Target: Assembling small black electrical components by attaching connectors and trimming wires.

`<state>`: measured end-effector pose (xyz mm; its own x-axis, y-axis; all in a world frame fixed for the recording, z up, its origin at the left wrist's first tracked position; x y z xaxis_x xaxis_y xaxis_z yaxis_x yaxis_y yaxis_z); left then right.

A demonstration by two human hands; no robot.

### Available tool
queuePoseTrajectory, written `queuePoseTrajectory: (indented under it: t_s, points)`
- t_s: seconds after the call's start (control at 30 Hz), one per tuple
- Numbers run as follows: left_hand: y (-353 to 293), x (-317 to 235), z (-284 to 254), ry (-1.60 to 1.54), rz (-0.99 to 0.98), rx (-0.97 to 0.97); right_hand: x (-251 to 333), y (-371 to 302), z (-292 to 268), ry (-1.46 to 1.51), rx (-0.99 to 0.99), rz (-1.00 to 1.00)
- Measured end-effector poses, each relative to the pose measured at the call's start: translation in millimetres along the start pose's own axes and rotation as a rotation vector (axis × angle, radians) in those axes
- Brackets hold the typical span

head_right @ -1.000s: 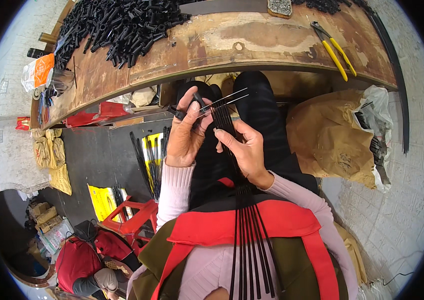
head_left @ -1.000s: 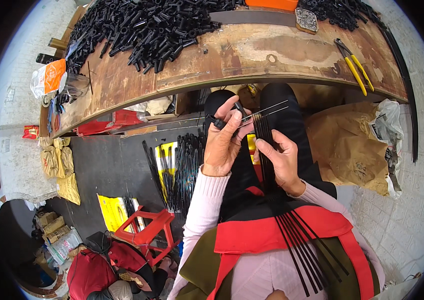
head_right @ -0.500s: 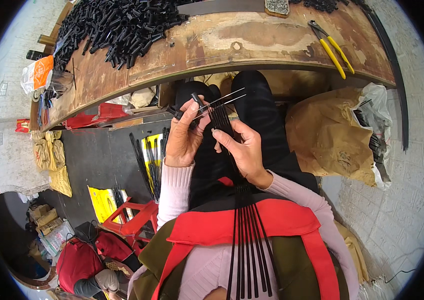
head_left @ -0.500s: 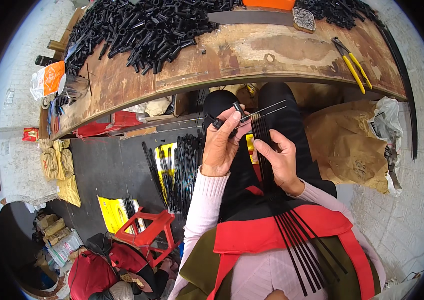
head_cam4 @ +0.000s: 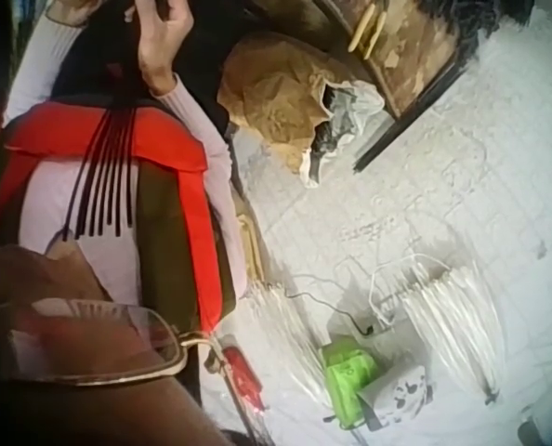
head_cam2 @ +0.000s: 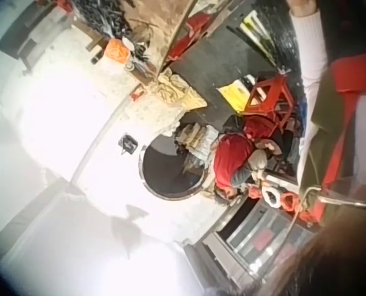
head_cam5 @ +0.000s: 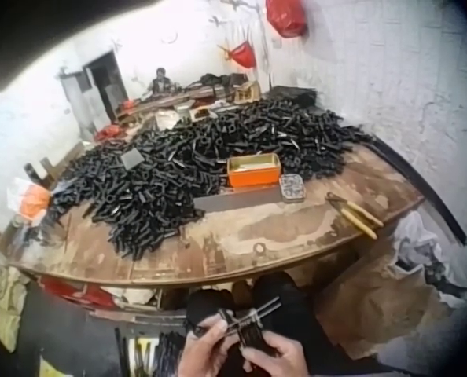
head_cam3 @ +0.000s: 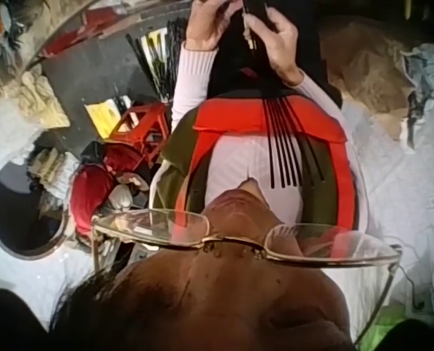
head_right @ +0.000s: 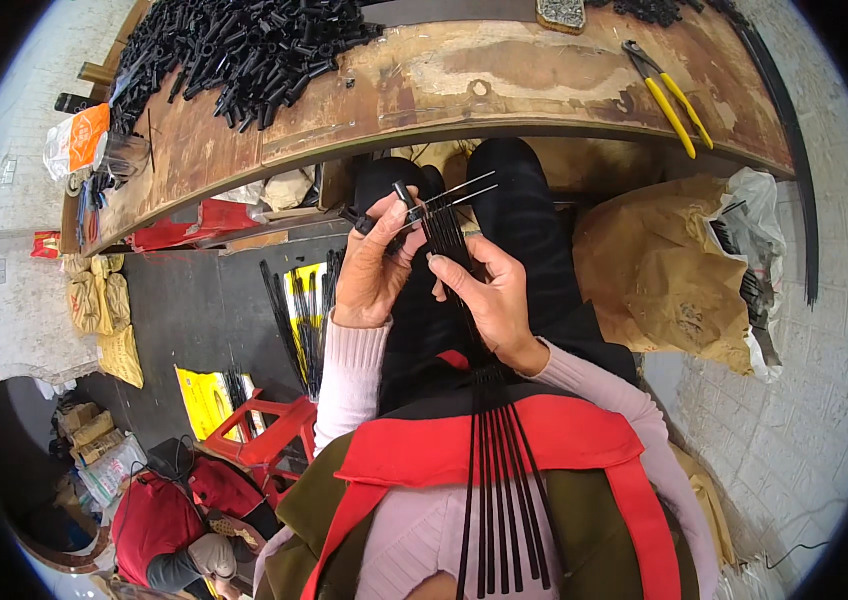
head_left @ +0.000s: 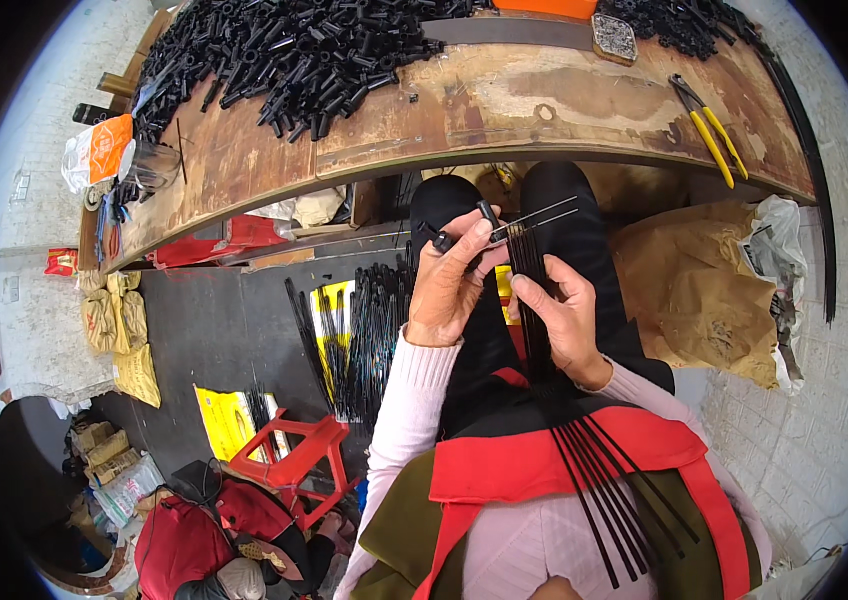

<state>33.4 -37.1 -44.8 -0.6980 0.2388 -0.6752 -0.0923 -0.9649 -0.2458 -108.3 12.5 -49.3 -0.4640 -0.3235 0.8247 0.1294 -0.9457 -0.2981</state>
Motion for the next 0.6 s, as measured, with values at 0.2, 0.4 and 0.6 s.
queuePoseTrajectory:
  t_s: [0.2,0.4,0.6]
  points:
    - [0,-1,-2,0.004,0.010,0.014,-2,1,0,-0.017,0.016,-0.011]
    - [1,-3,-7,-0.019,-0.013,0.071,2,-3,5,-0.037,0.017,-0.027]
    - [-11,-8,1,-0.072,-0.078,0.024,5,-2,3,-0.003,0.013,0.021]
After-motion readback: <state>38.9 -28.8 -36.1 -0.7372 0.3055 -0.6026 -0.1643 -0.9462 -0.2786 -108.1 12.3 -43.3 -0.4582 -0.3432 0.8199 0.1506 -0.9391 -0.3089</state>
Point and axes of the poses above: each hand's wrist, its own y-axis towards the middle knuckle, its own z-axis out of the palm, x = y × z, the point moved 1 cm from there along y, towards the middle knuckle, and after that the axes turned 8 degrees about z, right-handed, at the moved point
